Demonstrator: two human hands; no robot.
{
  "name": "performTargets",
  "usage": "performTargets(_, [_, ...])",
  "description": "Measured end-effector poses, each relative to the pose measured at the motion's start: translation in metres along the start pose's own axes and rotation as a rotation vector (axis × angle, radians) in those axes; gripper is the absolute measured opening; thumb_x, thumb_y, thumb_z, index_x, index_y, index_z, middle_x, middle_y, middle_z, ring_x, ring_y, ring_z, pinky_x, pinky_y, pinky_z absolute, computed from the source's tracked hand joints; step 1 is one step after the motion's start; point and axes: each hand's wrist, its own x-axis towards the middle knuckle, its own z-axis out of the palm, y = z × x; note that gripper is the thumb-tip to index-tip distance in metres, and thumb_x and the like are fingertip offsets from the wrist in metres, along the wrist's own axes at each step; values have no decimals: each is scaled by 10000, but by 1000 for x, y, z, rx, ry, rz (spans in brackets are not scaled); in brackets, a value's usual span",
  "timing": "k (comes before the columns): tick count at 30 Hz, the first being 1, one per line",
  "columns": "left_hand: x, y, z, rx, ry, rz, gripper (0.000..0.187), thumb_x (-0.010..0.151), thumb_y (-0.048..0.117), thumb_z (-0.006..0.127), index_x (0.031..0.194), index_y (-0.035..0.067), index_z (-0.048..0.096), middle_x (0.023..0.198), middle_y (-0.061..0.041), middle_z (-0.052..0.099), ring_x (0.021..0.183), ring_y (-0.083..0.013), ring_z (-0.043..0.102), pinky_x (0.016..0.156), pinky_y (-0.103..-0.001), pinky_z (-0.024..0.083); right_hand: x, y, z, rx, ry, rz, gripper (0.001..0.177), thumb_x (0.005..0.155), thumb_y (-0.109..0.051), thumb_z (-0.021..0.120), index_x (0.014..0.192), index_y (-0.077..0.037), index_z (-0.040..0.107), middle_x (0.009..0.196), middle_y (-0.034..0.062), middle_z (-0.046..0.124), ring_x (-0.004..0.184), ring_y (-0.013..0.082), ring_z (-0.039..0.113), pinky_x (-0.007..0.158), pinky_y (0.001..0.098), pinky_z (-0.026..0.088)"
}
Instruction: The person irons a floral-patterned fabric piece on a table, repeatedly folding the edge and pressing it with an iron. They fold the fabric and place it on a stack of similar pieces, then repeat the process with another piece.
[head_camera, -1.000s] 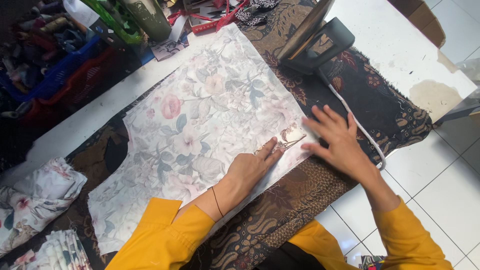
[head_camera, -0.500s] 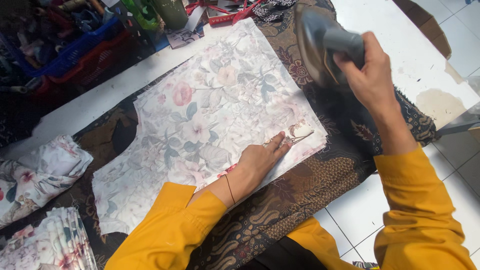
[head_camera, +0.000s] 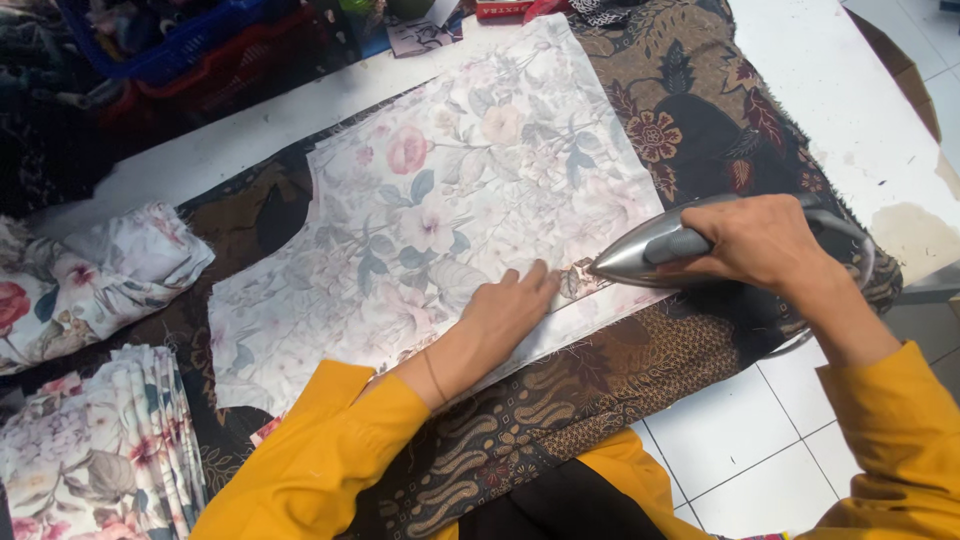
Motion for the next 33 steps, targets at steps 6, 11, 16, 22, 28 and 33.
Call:
performTargets(6, [-61,-2,-6,-117,155,-404,369,825,88,720,1140,19,542,1074,-146,563,990,-336,607,648,-405,582,32,-24,-7,37,-45,-314,426,672,-566,776,775,-184,616,646,41,663,659,283,702,544,436,520])
performTargets(11, [-90,-4,0,-233,133,-552,510,767,250,793,1132,0,539,1068,-165,565,981,-353,601,683,-459,561,47,-63,-9,-8,-116,-378,418,722,-566,777,819,-198,604,641,34,657,630,277,692,543,433,520])
performTargets(16, [-98,-8,6,-200,258,-491,500,791,289,808,1102,-8,552,1000,-160,591,990,-356,610,736,-472,551,64,-85,-7,11,-82,-479,413,697,-558,778,763,-189,604,648,15,667,600,265,679,533,420,515])
performTargets(22, [-106,-20,2,-455,116,-515,531,787,318,833,1109,0,555,993,-191,662,938,-389,667,716,-471,532,65,-92,-16,-124,-236,-388,466,718,-655,740,863,-231,613,644,22,662,638,253,689,566,409,530])
performTargets(28, [-147,-53,-9,-587,-97,-506,614,669,224,872,1176,68,564,932,-176,725,950,-395,690,768,-483,526,64,-96,-20,-129,-217,-385,458,697,-663,723,861,-244,636,720,2,704,726,281,722,609,423,551])
performTargets(33, [-187,-78,-17,-715,-107,-560,569,607,189,899,1090,64,625,946,-154,731,898,-336,712,744,-435,543,65,-95,-15,-240,-263,-343,438,675,-638,724,901,-270,649,817,-35,747,807,247,745,668,401,577])
